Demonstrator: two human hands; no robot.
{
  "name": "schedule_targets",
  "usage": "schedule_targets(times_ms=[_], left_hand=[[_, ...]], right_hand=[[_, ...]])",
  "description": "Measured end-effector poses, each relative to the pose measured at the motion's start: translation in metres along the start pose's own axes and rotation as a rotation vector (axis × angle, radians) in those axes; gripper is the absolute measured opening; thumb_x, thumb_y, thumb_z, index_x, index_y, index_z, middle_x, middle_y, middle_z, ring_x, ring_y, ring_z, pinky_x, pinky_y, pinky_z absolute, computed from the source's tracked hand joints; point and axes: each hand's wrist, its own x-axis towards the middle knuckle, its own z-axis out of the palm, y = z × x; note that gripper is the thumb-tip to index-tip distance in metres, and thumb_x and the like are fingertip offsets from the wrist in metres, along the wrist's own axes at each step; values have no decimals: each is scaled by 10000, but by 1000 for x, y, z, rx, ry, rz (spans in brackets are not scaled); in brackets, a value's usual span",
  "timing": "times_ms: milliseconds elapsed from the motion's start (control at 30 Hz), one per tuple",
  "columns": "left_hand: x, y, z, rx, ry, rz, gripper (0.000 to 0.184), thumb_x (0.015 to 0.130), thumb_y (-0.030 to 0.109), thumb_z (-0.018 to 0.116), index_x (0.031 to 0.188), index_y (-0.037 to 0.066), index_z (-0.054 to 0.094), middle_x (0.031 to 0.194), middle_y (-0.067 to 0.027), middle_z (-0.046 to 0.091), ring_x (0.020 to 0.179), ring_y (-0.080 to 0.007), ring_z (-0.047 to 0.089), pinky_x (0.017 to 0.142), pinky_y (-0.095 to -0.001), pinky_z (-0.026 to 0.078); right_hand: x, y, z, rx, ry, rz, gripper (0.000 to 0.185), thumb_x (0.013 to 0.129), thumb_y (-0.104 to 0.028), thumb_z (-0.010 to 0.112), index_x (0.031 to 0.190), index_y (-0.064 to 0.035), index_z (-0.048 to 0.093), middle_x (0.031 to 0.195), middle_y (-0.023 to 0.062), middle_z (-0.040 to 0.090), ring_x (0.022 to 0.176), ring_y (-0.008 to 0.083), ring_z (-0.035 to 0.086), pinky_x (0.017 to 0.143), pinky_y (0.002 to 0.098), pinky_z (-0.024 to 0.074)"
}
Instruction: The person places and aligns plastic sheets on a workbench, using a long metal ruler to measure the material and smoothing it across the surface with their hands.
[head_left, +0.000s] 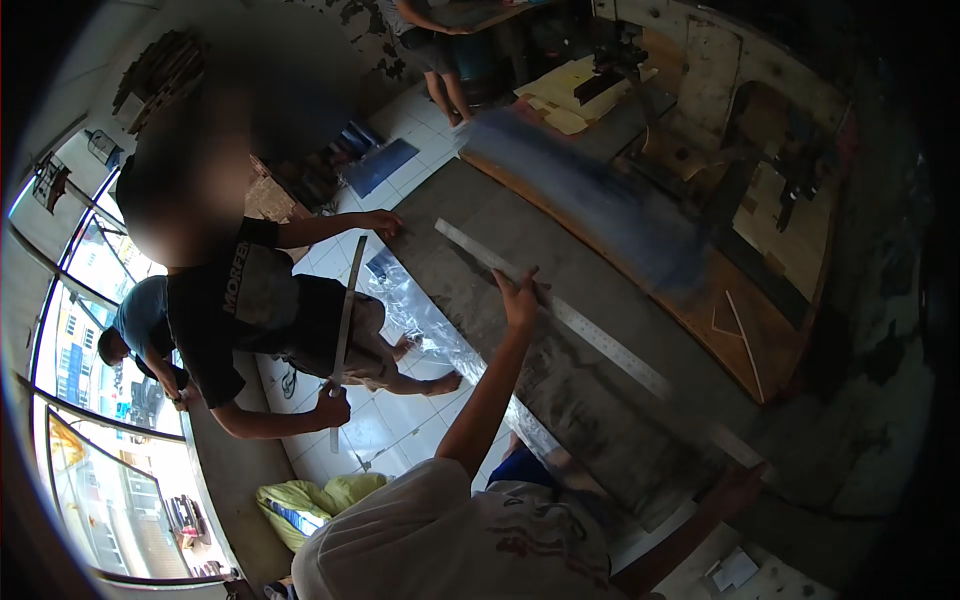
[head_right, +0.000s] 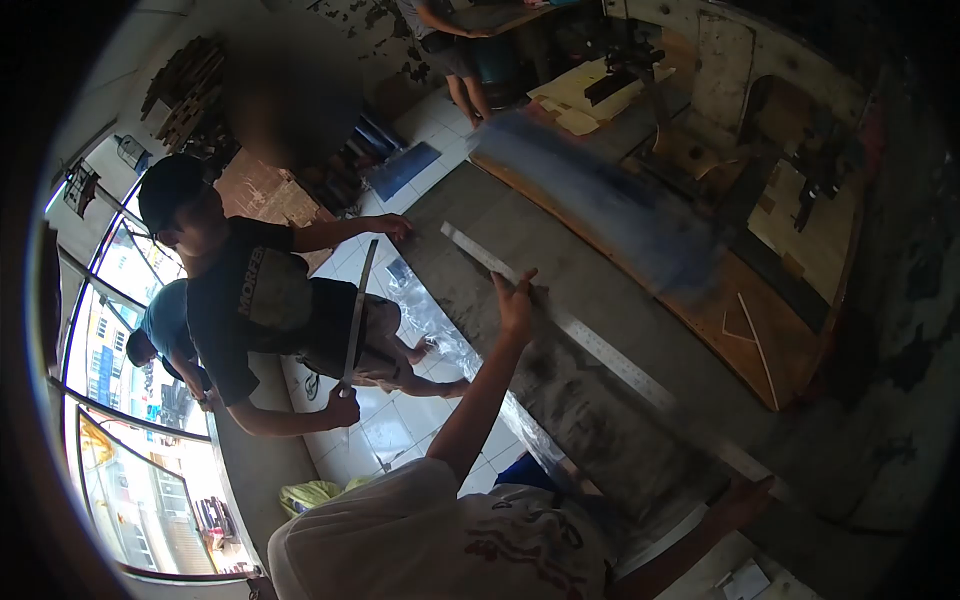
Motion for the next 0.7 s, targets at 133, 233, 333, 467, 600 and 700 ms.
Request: schedule_targets(times_ms=[133, 233, 333, 467, 600, 700], left_hand=[[33, 33, 45, -164, -199, 36, 531, 964, 192, 449, 1345, -77, 196, 1200, -170, 510, 941, -228, 565, 838, -343, 477], [79, 41, 81, -219, -421, -129, 510, 967, 195, 443, 1296, -131, 231, 1234, -176, 452, 1044, -227, 513, 971, -380, 439], [106, 19, 110, -180, -363, -339, 462, 959, 177, 460, 1227, -163, 298, 1210, -181, 459, 1080, -234, 506, 1005, -392, 422], [120, -15, 122, -147, -195, -433, 465, 931, 119, 506, 1279, -117, 310, 1032, -176, 554, 906, -234, 593, 876, -367, 529], [65, -7, 91, -150, -258, -298, 474, 909, 135, 552, 1242, -138, 354, 993, -186, 579, 865, -248, 616, 834, -353, 552], [36, -46, 38, 25, -179, -202, 469, 894, 152, 576, 1204, -151, 395, 1063, -225, 573, 901, -277, 630, 760, -347, 579]], right_hand=[[37, -14, 21, 476, -20, 142, 564, 965, -297, 453, 1285, 134, 281, 1256, 220, 401, 1112, 278, 469, 962, 406, 429], [83, 31, 30, 507, -83, 168, 624, 968, -289, 438, 1322, 157, 183, 1326, 245, 313, 1200, 302, 405, 1016, 408, 407], [96, 13, 71, 541, -123, 180, 657, 967, -265, 437, 1354, 147, 102, 1367, 257, 250, 1259, 331, 346, 1050, 412, 394], [89, 2, 95, 507, -53, 204, 636, 964, -267, 442, 1361, 131, 144, 1356, 257, 296, 1233, 346, 389, 1026, 407, 415], [83, 36, 40, -748, -240, -27, 592, 929, -305, 511, 1309, 111, 329, 1270, 256, 441, 1152, 345, 473, 960, 417, 415], [50, 45, 3, -1045, -197, -230, 592, 881, -324, 589, 1271, 88, 420, 1224, 272, 493, 1111, 368, 493, 950, 434, 377]])
